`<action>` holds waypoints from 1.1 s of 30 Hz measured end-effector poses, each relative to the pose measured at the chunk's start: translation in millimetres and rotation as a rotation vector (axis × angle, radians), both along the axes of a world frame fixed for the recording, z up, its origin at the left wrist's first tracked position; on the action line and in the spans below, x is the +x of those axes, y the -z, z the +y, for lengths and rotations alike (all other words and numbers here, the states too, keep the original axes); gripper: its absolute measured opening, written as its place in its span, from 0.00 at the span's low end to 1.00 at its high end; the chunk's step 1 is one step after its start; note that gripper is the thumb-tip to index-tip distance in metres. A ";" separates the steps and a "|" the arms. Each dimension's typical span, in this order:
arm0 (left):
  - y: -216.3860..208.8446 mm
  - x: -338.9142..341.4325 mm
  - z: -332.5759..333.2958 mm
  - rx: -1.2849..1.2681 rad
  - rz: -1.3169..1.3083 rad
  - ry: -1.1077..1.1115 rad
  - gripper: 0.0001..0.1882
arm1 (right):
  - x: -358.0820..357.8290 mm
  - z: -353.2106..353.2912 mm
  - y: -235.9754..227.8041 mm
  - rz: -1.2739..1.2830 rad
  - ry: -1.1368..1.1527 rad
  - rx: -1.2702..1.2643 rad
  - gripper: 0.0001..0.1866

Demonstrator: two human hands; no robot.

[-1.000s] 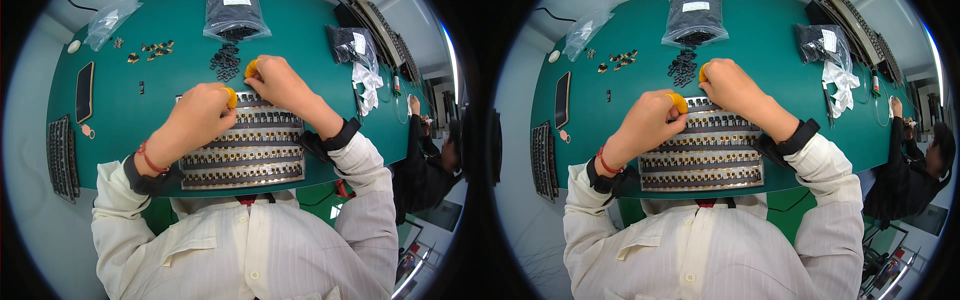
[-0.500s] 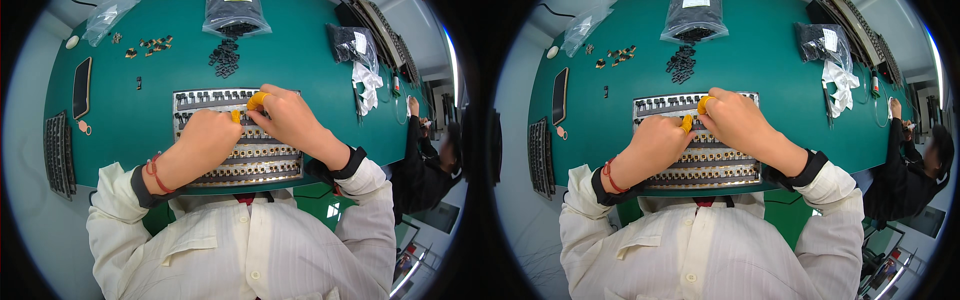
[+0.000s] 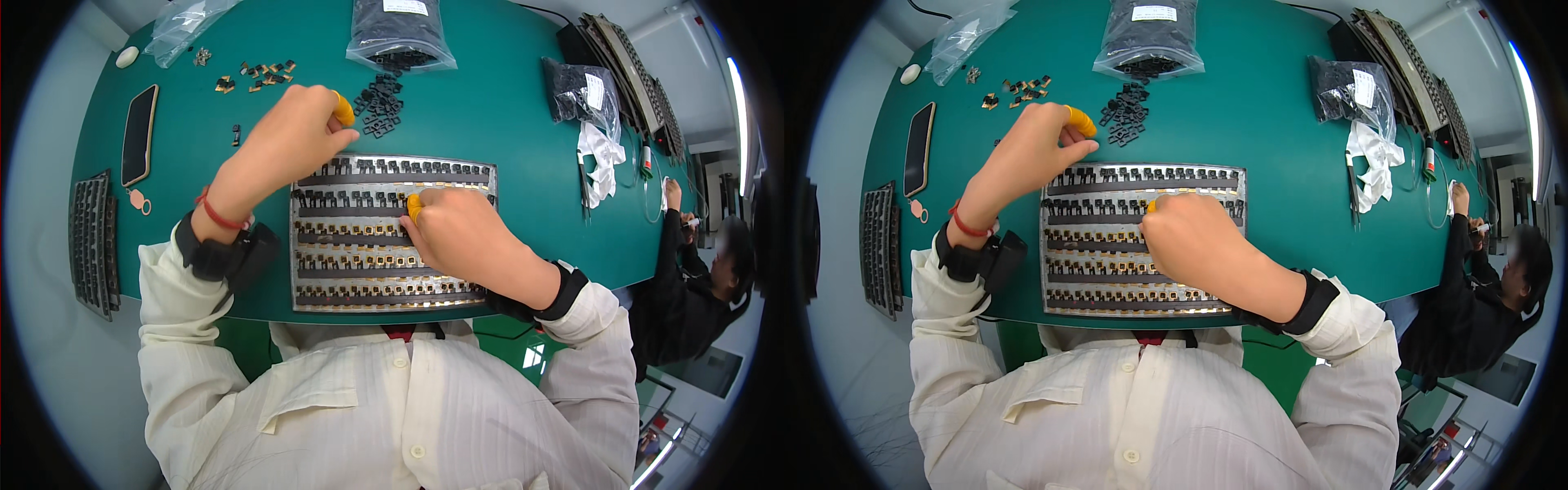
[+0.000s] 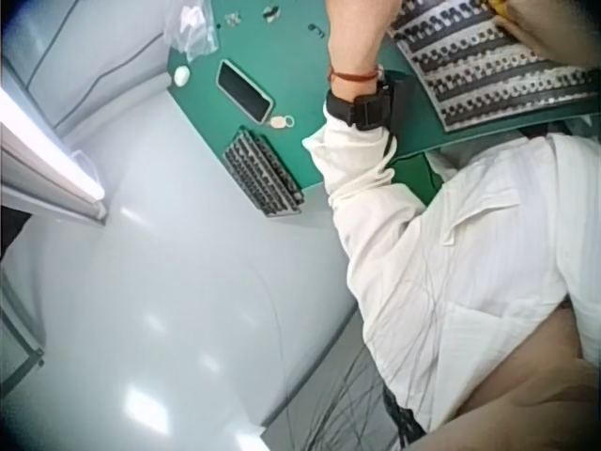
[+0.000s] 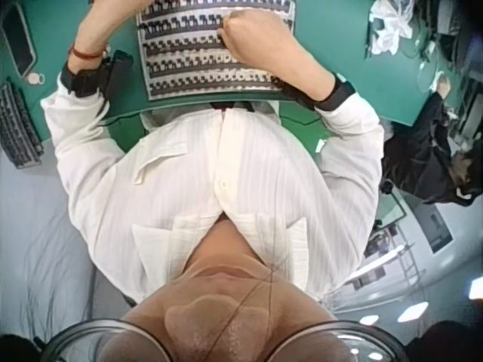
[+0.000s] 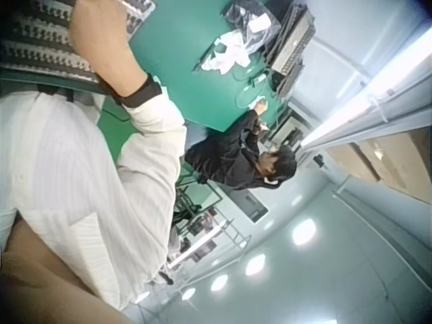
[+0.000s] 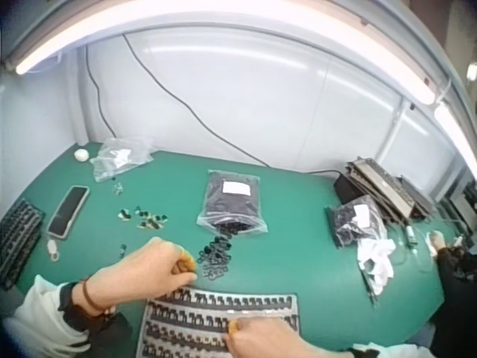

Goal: The person sits at a green workbench and repeatedly picks up small black plastic components from a pile. They insert these components into the corresponding slots on a laptop keyboard frame using yellow finger cots. The person works systematically across the keyboard, occasionally lifting the frame to inspect the placement of the parts.

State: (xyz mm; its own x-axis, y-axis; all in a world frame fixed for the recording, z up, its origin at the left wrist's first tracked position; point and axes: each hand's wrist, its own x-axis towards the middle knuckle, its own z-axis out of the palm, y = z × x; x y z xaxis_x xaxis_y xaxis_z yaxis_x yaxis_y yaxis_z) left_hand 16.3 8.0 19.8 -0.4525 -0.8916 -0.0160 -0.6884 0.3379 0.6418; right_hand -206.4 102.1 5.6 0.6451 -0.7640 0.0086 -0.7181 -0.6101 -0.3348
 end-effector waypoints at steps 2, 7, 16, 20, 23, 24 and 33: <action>11.4 -1.1 -6.5 -0.016 0.009 -0.013 0.14 | 2.8 -4.8 -7.4 0.063 -0.008 0.063 0.17; 30.5 -15.3 -9.8 -0.096 0.005 -0.013 0.12 | 3.2 -9.2 -9.7 0.103 -0.065 0.075 0.05; 16.7 -13.1 0.5 -0.187 -0.201 -0.042 0.08 | -1.8 -88.1 -21.7 -0.233 0.077 0.155 0.07; 19.2 2.3 -0.7 -0.254 -0.255 -0.099 0.08 | 13.5 -98.4 -3.8 -0.192 0.042 0.053 0.07; 14.4 8.5 1.4 -0.241 -0.208 -0.112 0.10 | 16.8 -100.7 4.2 -0.169 0.041 0.005 0.06; 12.6 9.0 1.9 -0.230 -0.183 -0.109 0.11 | 16.0 -100.2 5.9 -0.164 0.033 -0.004 0.06; 21.9 -6.7 -1.4 -0.116 -0.052 -0.047 0.08 | -6.1 -93.4 -14.6 -0.242 0.147 0.120 0.08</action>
State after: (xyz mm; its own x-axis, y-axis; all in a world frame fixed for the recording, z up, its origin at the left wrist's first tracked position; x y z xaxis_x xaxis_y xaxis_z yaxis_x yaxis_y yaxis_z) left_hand 9.6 6.6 -2.1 -0.4111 -0.9092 0.0668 -0.7365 0.3744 0.5635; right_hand -212.5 8.7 20.2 0.5178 -0.8539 0.0527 -0.6865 -0.4515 -0.5700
